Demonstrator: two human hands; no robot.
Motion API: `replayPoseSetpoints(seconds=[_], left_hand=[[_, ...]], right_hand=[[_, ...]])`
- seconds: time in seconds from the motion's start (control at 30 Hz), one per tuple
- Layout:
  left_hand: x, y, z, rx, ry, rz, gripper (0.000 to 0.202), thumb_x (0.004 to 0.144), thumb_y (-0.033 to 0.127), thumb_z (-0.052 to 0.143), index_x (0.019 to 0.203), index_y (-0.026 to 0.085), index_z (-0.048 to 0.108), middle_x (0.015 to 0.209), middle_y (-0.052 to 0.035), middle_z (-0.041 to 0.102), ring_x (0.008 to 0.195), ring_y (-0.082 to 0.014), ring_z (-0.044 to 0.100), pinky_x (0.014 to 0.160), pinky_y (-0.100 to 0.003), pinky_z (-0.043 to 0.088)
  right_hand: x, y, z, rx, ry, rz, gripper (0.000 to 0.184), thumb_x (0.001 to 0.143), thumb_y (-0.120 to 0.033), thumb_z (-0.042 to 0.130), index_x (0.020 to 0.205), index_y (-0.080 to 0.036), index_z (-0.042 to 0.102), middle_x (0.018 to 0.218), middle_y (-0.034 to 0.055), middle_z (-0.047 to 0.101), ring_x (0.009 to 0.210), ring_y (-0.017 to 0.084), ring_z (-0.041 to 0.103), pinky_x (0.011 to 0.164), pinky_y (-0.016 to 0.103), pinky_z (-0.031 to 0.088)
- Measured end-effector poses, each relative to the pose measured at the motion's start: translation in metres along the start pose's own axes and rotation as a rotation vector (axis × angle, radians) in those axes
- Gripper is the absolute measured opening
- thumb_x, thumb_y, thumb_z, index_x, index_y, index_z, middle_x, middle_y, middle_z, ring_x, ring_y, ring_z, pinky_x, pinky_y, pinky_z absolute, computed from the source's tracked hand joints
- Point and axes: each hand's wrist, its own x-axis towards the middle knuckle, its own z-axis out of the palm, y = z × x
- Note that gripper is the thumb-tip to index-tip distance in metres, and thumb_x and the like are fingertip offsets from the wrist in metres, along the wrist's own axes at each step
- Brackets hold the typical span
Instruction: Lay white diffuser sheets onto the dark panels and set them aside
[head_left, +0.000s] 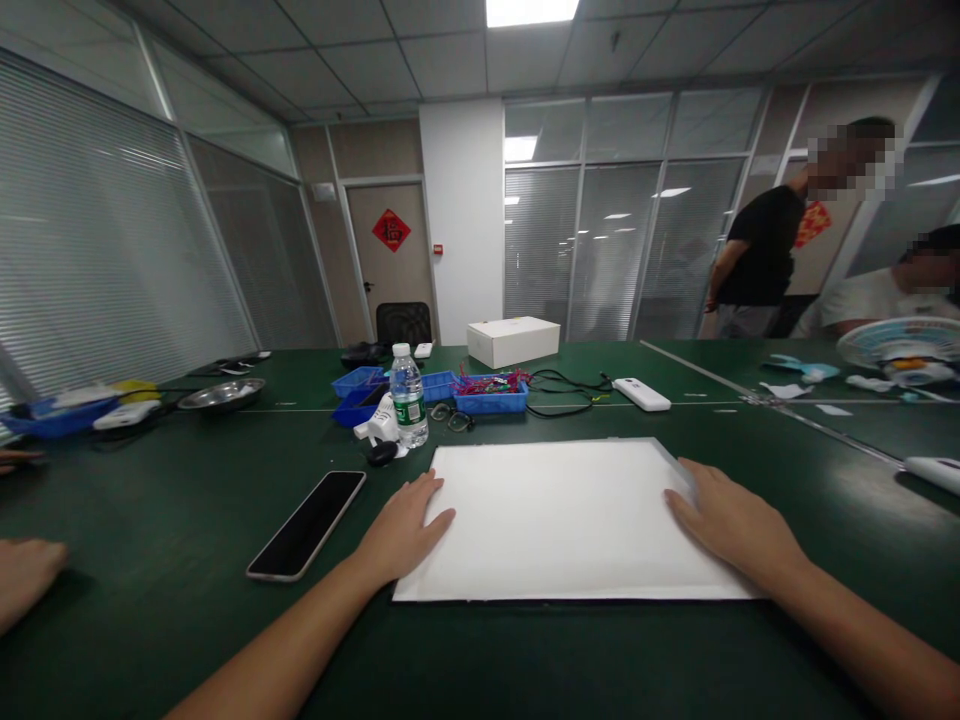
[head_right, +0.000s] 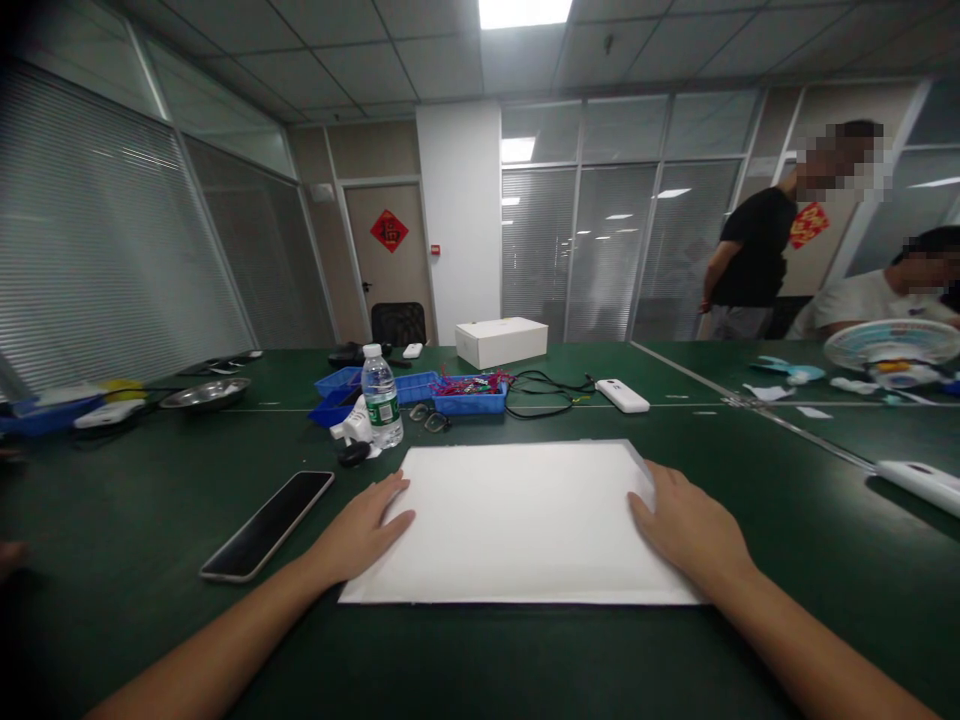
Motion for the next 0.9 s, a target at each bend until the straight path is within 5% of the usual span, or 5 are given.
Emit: replayPoseSetpoints(seconds=[0.9], left_hand=[[0.004, 0.0, 0.001, -0.097, 0.033, -0.083, 0.061, 0.089, 0.035, 0.047, 0.146, 0.013, 0.053, 0.158, -0.0123, 0.047, 0.147, -0.0301, 0.043, 0.125, -0.045, 0.03]], right_hand=[[-0.009, -0.014, -0.013, -0.024, 0.002, -0.014, 0.069, 0.099, -0.058, 0.025, 0.148, -0.017, 0.05, 0.149, 0.0144, 0.052, 0.11, 0.037, 0.066, 0.091, 0.058, 0.053]])
